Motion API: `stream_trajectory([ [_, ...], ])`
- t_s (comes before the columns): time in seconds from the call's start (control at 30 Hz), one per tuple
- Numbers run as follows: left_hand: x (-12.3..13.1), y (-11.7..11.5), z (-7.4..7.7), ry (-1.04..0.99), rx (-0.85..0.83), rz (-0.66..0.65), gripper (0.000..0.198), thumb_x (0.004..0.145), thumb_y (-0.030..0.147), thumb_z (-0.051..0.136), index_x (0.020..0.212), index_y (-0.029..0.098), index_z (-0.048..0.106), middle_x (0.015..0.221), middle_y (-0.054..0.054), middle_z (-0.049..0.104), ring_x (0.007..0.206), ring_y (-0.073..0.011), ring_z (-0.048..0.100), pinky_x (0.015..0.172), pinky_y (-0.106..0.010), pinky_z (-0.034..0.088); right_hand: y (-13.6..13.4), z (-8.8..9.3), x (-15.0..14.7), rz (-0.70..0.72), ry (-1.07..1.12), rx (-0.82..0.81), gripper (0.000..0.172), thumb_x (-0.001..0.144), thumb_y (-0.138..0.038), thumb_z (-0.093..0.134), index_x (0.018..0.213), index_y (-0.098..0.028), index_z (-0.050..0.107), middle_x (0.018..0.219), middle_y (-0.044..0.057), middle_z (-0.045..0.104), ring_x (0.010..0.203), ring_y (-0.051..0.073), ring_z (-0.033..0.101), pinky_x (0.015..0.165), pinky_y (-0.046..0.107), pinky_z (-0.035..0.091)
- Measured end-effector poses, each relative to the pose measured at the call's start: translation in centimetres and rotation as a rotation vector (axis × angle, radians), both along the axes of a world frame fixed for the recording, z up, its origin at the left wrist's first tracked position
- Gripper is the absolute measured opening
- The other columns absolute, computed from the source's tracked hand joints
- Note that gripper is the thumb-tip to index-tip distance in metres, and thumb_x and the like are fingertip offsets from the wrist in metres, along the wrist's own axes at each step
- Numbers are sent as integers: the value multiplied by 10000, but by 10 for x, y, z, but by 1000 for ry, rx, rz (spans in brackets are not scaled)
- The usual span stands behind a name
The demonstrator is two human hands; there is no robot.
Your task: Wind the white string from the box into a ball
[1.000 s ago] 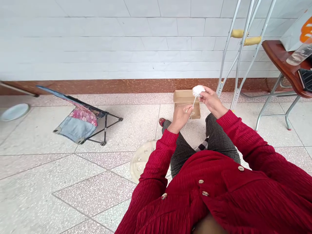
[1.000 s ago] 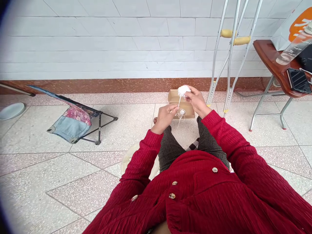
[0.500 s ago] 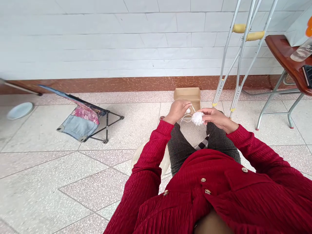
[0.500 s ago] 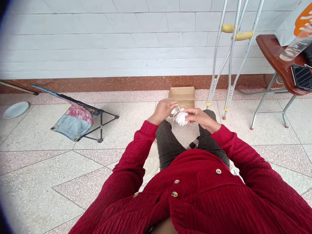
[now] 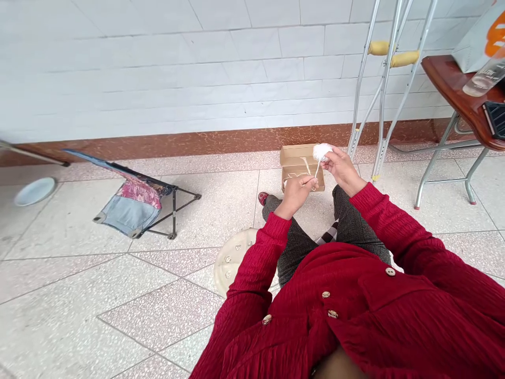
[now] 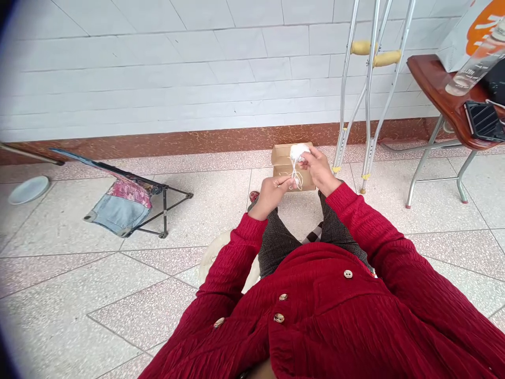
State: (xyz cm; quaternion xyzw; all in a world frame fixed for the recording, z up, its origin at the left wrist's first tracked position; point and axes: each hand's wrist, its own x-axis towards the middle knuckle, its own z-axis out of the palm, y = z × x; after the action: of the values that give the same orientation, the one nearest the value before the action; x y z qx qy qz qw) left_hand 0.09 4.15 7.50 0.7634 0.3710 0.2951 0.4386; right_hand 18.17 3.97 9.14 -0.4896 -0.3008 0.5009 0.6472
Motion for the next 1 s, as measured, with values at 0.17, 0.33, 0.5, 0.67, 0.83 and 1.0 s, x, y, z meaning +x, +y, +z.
stream_trajectory([
  [0.17,0,-5,-17,-79,-75,-34,327,950,389,589,772,185,773,827,-24,774,816,-185,674,836,-303,488,-12,38,-10,137,117,54,343,712,-262,767,1041,-282,674,987,-18,702,767,117,603,710,262,532],
  [0.33,-2,20,-13,-28,-100,42,302,912,332,633,713,147,763,703,-20,729,660,-167,623,679,-283,469,-50,53,-22,384,-85,1,346,724,-239,767,1066,-289,748,1020,-11,720,758,132,579,616,255,448],
  [0.5,-7,50,22,39,71,-130,257,914,263,600,783,175,803,763,-18,767,709,-173,662,699,-277,467,-69,31,-12,601,-243,-76,374,607,-162,798,970,-239,759,945,3,722,826,163,618,756,302,477],
  [0.67,-3,59,51,157,291,-82,230,901,245,621,748,194,785,667,-1,711,652,-156,601,703,-280,423,-59,18,0,414,-247,-37,435,590,-153,756,1008,-267,708,886,-26,669,734,144,574,660,274,457],
  [0.83,1,49,61,221,404,47,273,917,277,613,681,201,729,636,-23,659,667,-185,582,723,-309,410,-48,9,-3,335,-266,5,487,632,-205,720,1114,-273,700,921,-13,642,725,141,528,603,264,436],
  [1.0,8,27,59,363,513,65,324,971,321,558,754,183,754,700,-74,689,707,-214,597,708,-322,395,-27,-11,-6,124,-156,-67,433,596,-274,720,1022,-244,644,933,-17,633,739,125,541,633,253,475],
])
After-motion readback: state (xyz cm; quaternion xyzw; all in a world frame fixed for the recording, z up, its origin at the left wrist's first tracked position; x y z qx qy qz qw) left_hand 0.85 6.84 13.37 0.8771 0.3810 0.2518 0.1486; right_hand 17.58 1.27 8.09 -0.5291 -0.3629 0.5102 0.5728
